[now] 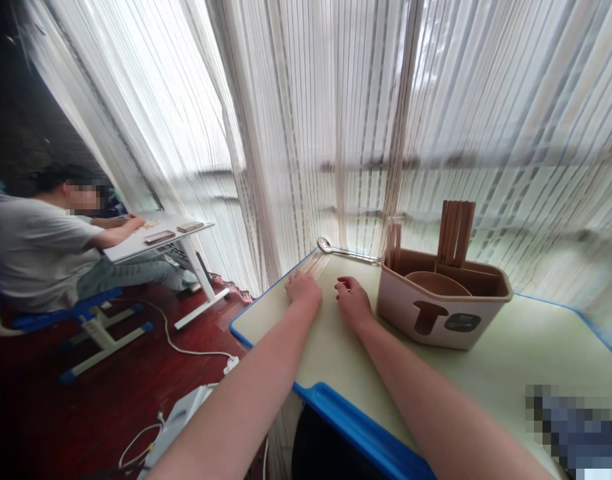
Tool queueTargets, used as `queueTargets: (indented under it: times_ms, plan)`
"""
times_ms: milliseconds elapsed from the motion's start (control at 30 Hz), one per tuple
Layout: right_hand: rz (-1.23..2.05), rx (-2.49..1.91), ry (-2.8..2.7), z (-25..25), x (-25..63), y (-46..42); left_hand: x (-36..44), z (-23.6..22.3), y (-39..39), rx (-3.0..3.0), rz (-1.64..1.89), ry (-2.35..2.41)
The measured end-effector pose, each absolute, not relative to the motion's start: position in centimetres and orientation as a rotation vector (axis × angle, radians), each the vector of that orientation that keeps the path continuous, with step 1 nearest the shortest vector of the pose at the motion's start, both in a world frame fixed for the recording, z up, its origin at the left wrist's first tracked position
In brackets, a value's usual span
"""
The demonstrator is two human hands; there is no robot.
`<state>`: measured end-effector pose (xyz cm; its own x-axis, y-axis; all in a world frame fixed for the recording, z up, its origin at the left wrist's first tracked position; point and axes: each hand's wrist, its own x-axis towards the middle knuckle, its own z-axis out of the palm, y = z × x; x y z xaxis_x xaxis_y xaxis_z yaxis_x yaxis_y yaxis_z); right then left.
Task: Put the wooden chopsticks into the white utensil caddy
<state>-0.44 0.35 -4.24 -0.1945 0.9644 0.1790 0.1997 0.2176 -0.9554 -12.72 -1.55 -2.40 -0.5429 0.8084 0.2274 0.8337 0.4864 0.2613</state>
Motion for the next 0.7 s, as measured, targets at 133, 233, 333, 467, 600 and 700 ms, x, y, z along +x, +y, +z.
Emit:
queueTargets:
  times_ms: [133, 233, 333, 467, 600, 700]
  plan:
    - [1.046, -1.115, -1.617, -4.1, -0.5, 0.1, -13.6, -3.1, -0.9, -1.383, -0.529, -2.751]
    - [1.060, -1.110, -1.600, -4.1, -0.4, -0.1, -13.9, -3.7, -0.5, -1.436, -0.447, -2.815]
    - [1.094, -1.102, -1.591, -4.0, -0.3, 0.0, -13.9, -4.0, -0.4, -1.474, -0.384, -2.821]
    - [1.128, -1.093, -1.572, -4.1, -0.3, 0.2, -13.4, -4.1, -0.5, -1.506, -0.329, -2.834]
    - [1.145, -1.095, -1.552, -4.1, -0.3, 0.3, -12.7, -4.0, -1.0, -1.503, -0.292, -2.857]
    - [1.167, -1.077, -1.525, -4.0, -0.3, 0.3, -12.2, -3.7, -1.4, -1.516, -0.253, -2.866]
